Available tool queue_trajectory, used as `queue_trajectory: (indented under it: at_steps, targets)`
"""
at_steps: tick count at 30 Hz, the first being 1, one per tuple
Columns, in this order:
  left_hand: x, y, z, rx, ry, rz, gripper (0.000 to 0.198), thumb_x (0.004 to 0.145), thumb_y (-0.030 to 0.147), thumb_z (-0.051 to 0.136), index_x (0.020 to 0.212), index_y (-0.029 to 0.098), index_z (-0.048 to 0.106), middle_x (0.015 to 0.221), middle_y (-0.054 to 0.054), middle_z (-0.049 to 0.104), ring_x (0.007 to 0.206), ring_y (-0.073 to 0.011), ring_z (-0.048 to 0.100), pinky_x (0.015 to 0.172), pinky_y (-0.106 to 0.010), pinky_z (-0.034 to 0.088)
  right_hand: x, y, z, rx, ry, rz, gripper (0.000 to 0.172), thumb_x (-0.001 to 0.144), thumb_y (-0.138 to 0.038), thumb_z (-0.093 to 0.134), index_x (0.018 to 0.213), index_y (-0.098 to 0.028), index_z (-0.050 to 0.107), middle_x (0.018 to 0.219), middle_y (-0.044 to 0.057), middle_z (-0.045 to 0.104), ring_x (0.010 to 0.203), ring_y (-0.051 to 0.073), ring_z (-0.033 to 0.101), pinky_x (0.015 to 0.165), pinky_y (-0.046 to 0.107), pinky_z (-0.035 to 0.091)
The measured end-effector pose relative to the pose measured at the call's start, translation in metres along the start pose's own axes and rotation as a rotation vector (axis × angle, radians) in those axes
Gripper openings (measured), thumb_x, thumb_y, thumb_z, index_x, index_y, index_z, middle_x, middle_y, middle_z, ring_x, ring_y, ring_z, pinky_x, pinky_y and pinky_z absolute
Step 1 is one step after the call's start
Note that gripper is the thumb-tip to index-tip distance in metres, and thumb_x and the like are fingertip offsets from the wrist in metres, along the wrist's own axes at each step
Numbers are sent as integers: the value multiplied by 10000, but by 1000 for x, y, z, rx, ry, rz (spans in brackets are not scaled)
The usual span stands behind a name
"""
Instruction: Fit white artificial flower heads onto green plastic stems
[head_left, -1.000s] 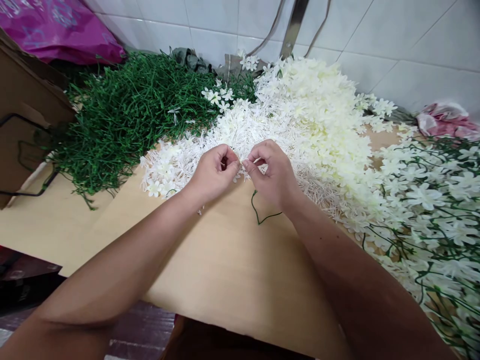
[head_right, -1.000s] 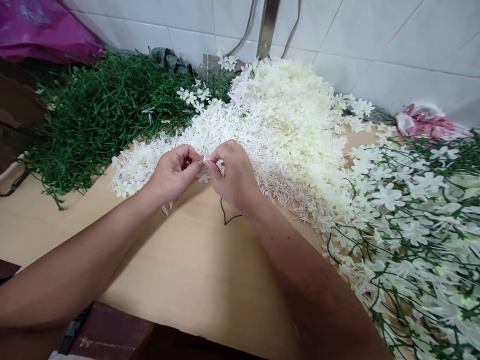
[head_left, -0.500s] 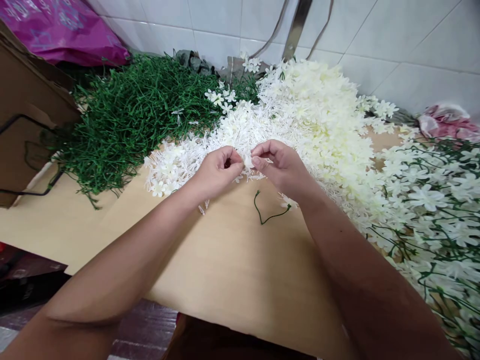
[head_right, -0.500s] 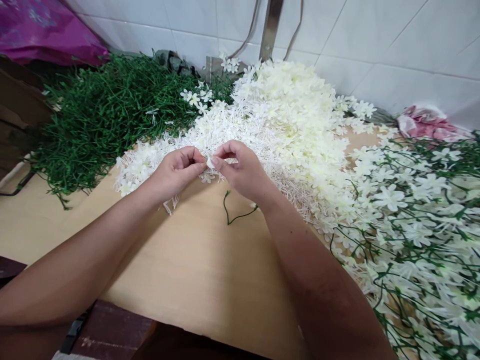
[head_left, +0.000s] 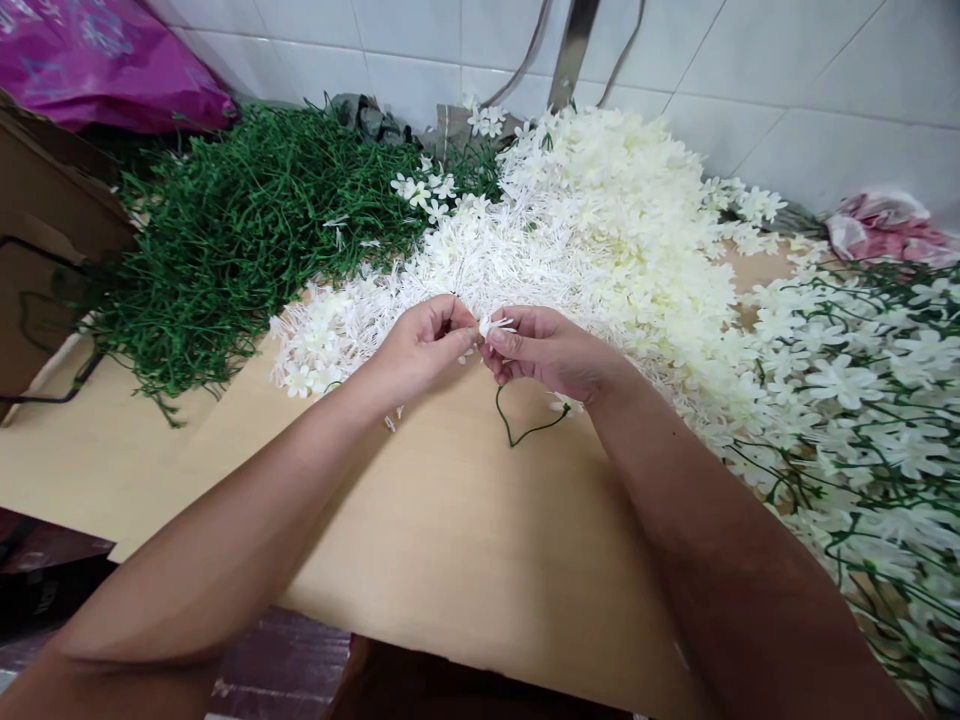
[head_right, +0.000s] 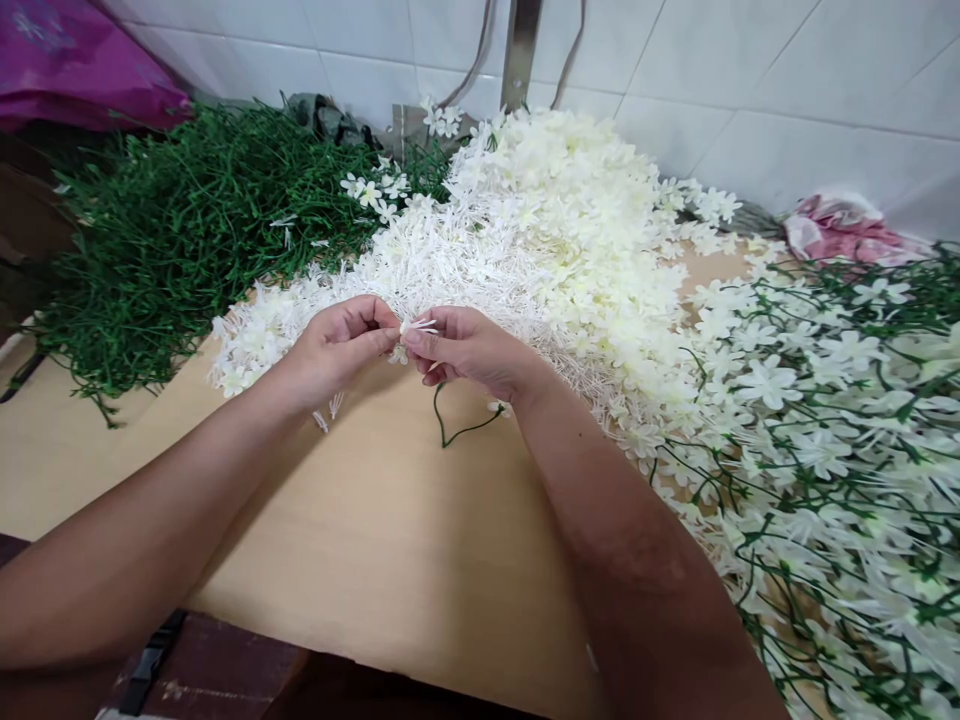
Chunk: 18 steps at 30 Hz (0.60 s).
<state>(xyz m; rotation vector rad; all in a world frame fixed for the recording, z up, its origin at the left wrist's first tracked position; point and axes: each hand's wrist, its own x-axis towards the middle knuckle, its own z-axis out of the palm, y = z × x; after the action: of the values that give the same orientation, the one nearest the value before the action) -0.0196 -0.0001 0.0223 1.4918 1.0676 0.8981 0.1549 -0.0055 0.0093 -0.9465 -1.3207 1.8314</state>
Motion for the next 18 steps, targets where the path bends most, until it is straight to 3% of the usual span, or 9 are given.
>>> queue_trajectory:
  at_steps: [6, 13, 18]
  targets:
    - [-1, -1, -3, -7, -16, -7, 89, 660, 221, 612, 672, 175, 536, 605, 29, 497, 574, -96, 425, 562, -240, 326, 2, 3, -2, -39, 26, -91, 418, 668, -481, 810, 678, -176, 525, 617, -40, 537, 565, 67, 470, 566, 238, 419]
    - [0, -8, -3, -148, -60, 39, 144, 640, 263, 675, 678, 175, 567, 630, 16, 552, 604, -104, 488, 607, -246, 390, -2, -5, 0, -110, 4, -193, 426, 667, -518, 797, 691, -187, 531, 584, -60, 492, 555, 65, 441, 552, 234, 388]
    - [1, -10, -6, -206, -72, 22, 162, 648, 271, 703, 665, 174, 575, 623, 12, 561, 595, -102, 495, 606, -241, 397, -3, -6, 2, -107, 25, -141, 420, 679, -507, 795, 829, -185, 571, 667, -34, 596, 621, 85, 536, 588, 241, 454]
